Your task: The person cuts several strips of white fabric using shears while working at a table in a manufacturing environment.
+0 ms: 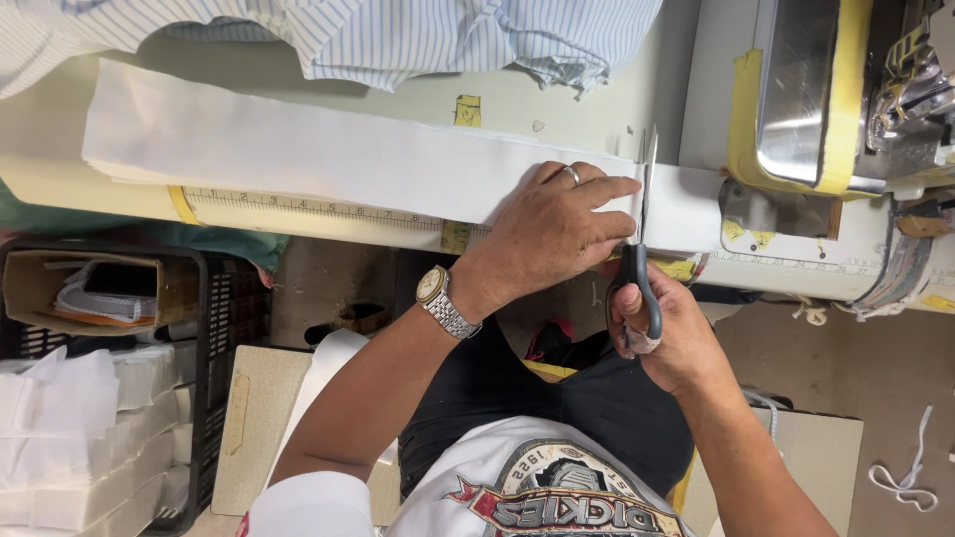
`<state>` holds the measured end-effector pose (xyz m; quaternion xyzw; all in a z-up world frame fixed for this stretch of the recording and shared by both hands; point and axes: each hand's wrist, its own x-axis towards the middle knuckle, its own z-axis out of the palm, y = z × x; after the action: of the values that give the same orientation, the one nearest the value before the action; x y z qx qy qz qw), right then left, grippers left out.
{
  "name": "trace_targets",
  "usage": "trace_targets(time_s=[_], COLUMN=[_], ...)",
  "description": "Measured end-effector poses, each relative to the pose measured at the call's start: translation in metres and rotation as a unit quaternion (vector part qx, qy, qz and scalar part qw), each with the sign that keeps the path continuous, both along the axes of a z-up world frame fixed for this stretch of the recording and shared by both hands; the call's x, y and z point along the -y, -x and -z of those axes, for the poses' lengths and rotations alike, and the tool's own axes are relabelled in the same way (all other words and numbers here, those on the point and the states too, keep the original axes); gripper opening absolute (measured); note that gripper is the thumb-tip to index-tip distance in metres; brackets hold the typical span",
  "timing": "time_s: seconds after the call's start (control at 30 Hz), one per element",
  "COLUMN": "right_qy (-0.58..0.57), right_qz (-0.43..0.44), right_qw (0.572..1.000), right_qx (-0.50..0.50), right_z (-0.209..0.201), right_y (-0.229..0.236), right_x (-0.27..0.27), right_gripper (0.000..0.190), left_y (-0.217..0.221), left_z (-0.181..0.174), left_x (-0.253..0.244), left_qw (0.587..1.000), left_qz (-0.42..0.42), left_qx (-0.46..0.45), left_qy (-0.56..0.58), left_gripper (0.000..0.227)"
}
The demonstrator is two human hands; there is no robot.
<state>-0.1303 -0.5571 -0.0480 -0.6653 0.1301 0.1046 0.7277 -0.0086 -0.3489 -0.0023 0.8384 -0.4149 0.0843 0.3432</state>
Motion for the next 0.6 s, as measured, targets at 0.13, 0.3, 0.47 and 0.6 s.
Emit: trace_targets(time_s=[0.13,0.3,0.47,0.6], right_qy=[-0.018,-0.011,-0.006,-0.041], right_qz=[0.003,-0.023,-0.005,0.027], right_qw=[0.999,0.999,1.0,0.999], right_qx=[-0.028,-0.045,-0.021,-0.02], right_z=[-0.032,-0.017,-0.02,-0.034], right_y=[-0.009,-0.015,-0.014,-0.012], right_x=[-0.014,-0.004,-0.006,-0.022], right_gripper=[0.046,0.056,0.05,0.044], left_y=[-0.002,-0.001,-0.001,-0.002], left_z=[-0.001,-0.003,0.0,0.002], left_x=[0.0,-0.001,0.0,0.003], left_qw=[1.0,1.0,1.0,0.999], left_qz=[0.009,0.015,0.013,0.012], left_qx=[-0.019,-0.023,-0.027,-0.036], left_qy=[-0.002,-0.008,-0.003,-0.012], left_gripper=[0.01,0.011,0.012,0.01])
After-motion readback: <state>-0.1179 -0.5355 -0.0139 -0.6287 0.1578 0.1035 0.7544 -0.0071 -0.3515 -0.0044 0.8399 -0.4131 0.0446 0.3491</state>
